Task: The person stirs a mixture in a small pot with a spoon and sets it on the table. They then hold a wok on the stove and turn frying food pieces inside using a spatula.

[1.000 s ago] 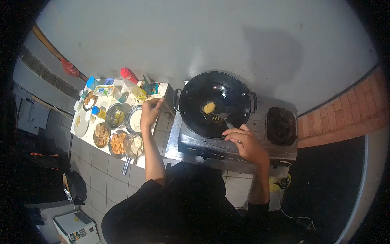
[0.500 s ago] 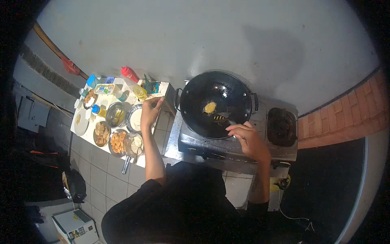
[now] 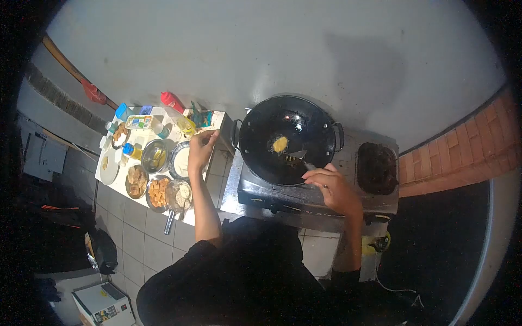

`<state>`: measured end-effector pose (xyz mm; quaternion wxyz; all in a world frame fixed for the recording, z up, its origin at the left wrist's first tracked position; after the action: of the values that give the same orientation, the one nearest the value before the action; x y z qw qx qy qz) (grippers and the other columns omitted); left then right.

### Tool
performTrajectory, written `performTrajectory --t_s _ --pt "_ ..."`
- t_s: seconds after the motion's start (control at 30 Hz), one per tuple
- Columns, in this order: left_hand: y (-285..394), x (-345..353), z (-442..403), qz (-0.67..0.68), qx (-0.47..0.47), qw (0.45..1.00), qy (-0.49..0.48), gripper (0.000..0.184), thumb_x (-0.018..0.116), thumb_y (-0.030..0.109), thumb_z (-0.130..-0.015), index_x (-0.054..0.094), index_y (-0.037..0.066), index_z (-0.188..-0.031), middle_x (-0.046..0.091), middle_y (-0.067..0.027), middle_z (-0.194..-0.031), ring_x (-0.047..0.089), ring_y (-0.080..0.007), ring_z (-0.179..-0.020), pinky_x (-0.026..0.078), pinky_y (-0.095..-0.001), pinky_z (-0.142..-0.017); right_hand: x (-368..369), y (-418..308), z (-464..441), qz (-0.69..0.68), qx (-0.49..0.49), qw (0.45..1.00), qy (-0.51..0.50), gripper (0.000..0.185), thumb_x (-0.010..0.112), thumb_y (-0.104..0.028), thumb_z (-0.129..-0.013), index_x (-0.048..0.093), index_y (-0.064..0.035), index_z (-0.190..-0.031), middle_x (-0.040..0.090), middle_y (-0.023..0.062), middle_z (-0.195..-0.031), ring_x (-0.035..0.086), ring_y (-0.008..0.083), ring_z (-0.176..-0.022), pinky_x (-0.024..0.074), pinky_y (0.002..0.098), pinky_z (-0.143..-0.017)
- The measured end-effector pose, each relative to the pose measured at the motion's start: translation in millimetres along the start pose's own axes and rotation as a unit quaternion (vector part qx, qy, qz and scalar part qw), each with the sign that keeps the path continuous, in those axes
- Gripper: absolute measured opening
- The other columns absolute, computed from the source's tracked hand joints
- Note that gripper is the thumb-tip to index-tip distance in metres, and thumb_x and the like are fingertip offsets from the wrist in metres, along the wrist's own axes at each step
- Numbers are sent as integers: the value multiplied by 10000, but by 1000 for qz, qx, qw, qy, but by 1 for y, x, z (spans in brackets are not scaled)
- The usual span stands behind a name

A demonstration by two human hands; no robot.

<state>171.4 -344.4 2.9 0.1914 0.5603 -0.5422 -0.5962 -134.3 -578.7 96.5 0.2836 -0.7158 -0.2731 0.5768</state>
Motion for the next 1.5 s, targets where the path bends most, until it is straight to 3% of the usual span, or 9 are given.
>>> performTrajectory --t_s 0.53,0.6,0.73,0.93,1.03,1.1,1.2,1.43,1.5 --pt "4 -1 1 1 -6 1000 -3 336 686 271 -921 715 -51 -1008 676 -81 -706 552 -104 -629 461 -286 -603 1 2 -7 -14 -11 999 36 195 567 102 -804 657 19 -955 699 113 -1092 562 294 -868 441 364 -793" --pt "5 -1 1 3 -6 1000 -2 337 686 273 -921 714 -51 -1009 673 -79 -705 549 -104 -630 460 -287 -604 -4 -1 -8 7 -29 995 97 210 555 109 -815 651 17 -977 694 118 -1106 582 289 -883 445 362 -787" --pt "2 0 1 8 -4 1000 -1 345 686 280 -921 714 -52 -1013 665 -72 -703 539 -103 -637 456 -289 -608 -11 -7 -9 29 -5 996 89 199 554 105 -832 643 23 -991 689 127 -1121 612 301 -913 460 364 -818" --pt "-3 0 -1 24 -9 1000 0 353 685 288 -923 711 -52 -1016 654 -67 -697 524 -103 -632 448 -288 -604 -5 7 -9 -26 23 977 209 122 570 64 -884 633 45 -986 691 138 -1085 652 230 -947 505 336 -833" --pt "-1 0 -2 16 -3 1000 2 352 685 288 -922 710 -50 -1015 646 -63 -691 514 -99 -628 439 -284 -597 -2 24 -7 0 72 958 277 81 592 18 -910 638 49 -969 700 132 -929 679 159 -855 534 296 -736" --pt "4 0 -1 18 -12 1000 -5 351 685 288 -923 710 -49 -1016 646 -62 -690 514 -97 -627 439 -283 -596 1 37 -3 -112 199 907 353 78 625 -31 -922 643 43 -940 672 94 -769 686 126 -696 528 252 -623" --pt "1 1 -3 13 -16 1000 -11 349 684 288 -924 709 -48 -1016 644 -59 -686 514 -96 -625 439 -280 -596 10 44 -3 -118 180 903 372 93 644 -60 -927 645 33 -931 632 43 -680 635 87 -557 478 223 -503" --pt "2 7 -6 17 -13 1000 -10 346 684 283 -921 709 -48 -1020 650 -63 -681 525 -97 -622 443 -284 -591 20 22 -16 -127 165 924 320 101 663 -73 -921 627 19 -902 614 37 -644 576 65 -498 437 235 -450" --pt "3 9 -6 15 -12 1000 -15 344 683 280 -921 710 -48 -1023 657 -68 -689 531 -97 -625 448 -287 -594 18 11 -24 -85 177 940 277 143 678 -83 -909 602 20 -847 590 71 -639 563 115 -502 428 278 -477"
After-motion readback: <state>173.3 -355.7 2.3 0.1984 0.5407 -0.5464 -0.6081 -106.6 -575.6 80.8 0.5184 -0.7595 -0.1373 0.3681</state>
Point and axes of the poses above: each hand's wrist, its own z-axis away from the middle knuckle, its own x-axis out of the palm, y = z × x, the point moved 2 cm from there along -z, towards the middle knuckle
